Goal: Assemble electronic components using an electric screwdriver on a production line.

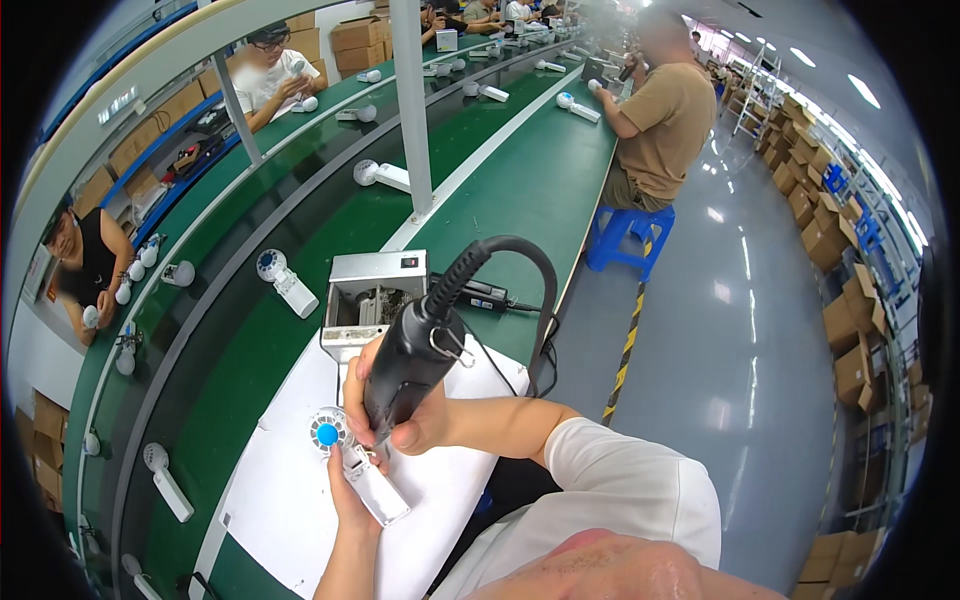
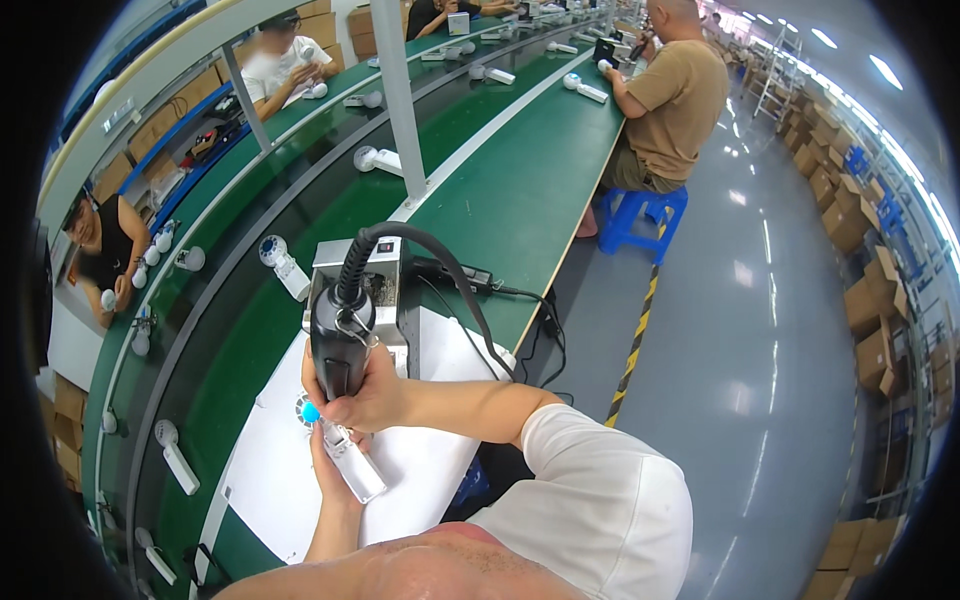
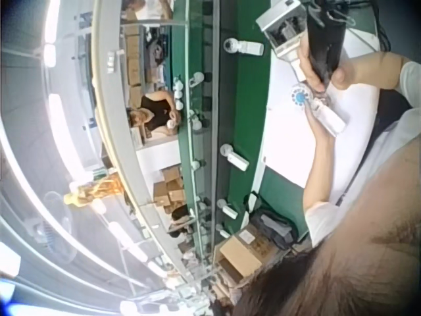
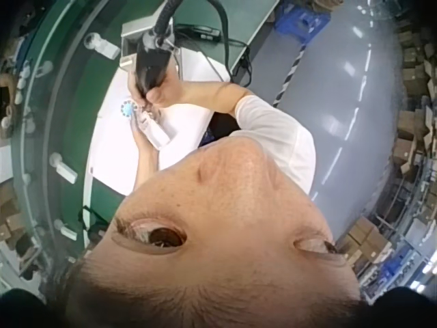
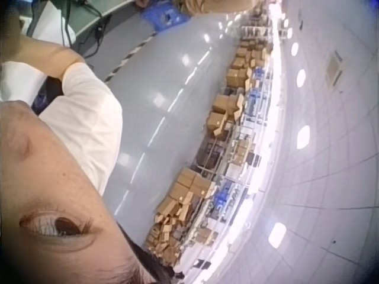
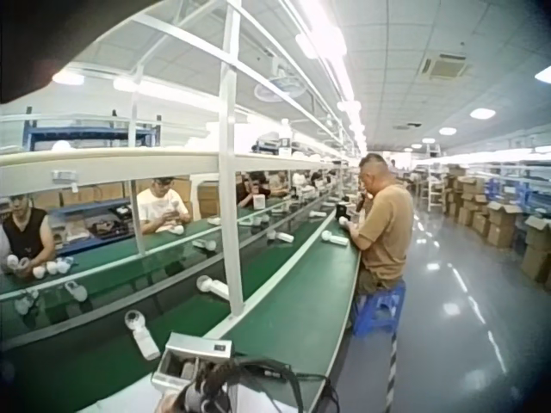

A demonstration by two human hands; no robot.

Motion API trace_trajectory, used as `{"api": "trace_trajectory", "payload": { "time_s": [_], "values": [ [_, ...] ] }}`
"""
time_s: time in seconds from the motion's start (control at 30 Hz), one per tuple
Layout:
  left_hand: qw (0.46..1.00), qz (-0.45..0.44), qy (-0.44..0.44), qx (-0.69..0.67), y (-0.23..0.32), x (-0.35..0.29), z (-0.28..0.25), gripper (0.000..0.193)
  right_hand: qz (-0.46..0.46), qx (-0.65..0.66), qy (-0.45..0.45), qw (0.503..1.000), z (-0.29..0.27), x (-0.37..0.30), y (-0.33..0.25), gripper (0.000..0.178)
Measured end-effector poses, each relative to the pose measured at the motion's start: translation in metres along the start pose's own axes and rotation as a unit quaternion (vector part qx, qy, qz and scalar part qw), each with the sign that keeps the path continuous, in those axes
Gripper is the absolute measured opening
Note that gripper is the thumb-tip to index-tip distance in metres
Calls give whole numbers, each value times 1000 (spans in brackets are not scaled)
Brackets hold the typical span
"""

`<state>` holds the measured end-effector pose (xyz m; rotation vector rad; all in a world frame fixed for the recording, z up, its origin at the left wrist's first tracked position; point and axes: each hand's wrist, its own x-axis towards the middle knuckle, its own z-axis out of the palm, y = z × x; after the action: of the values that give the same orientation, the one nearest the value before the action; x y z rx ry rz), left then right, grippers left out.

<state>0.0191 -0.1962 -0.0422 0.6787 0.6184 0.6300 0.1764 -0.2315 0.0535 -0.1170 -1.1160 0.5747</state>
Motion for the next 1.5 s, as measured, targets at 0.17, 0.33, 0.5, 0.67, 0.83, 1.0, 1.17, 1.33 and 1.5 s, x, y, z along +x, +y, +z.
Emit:
{"api": "trace_trajectory", "payload": {
  "time_s": [0.17, 0.33, 0.5, 0.67, 0.83, 1.0, 1.17, 1.33, 1.5],
  "values": [
    [997, -14, -75, -20, 3, 1, -24, 49, 27, -5, 0, 1000, 1, -7, 10, 47],
    [999, 1, -29, 28, 8, -1, -17, 57, 30, -7, -5, 1000, 1, -11, 12, 48],
    [998, 5, 17, 66, 9, -4, -2, 65, 29, -10, -13, 999, -1, -9, 12, 47],
    [997, 9, 24, 71, 11, -9, 7, 63, 22, -20, -16, 999, 2, -9, 11, 47],
    [996, 26, 35, 80, 9, -11, 9, 56, 24, -33, -13, 999, 4, -11, 12, 46],
    [994, 40, 49, 92, 7, -11, 12, 55, 23, -37, -15, 999, 3, -10, 12, 45],
    [997, 22, 37, 61, 12, -8, 11, 55, 36, -24, -3, 999, 3, -8, 10, 43],
    [998, 16, 56, -13, 11, -8, 7, 46, 65, -81, -11, 995, -3, -7, 13, 51],
    [999, -10, -5, -36, 9, 4, 1, 40, 4, -219, 1, 976, -10, 12, -20, 53]
  ]
}}
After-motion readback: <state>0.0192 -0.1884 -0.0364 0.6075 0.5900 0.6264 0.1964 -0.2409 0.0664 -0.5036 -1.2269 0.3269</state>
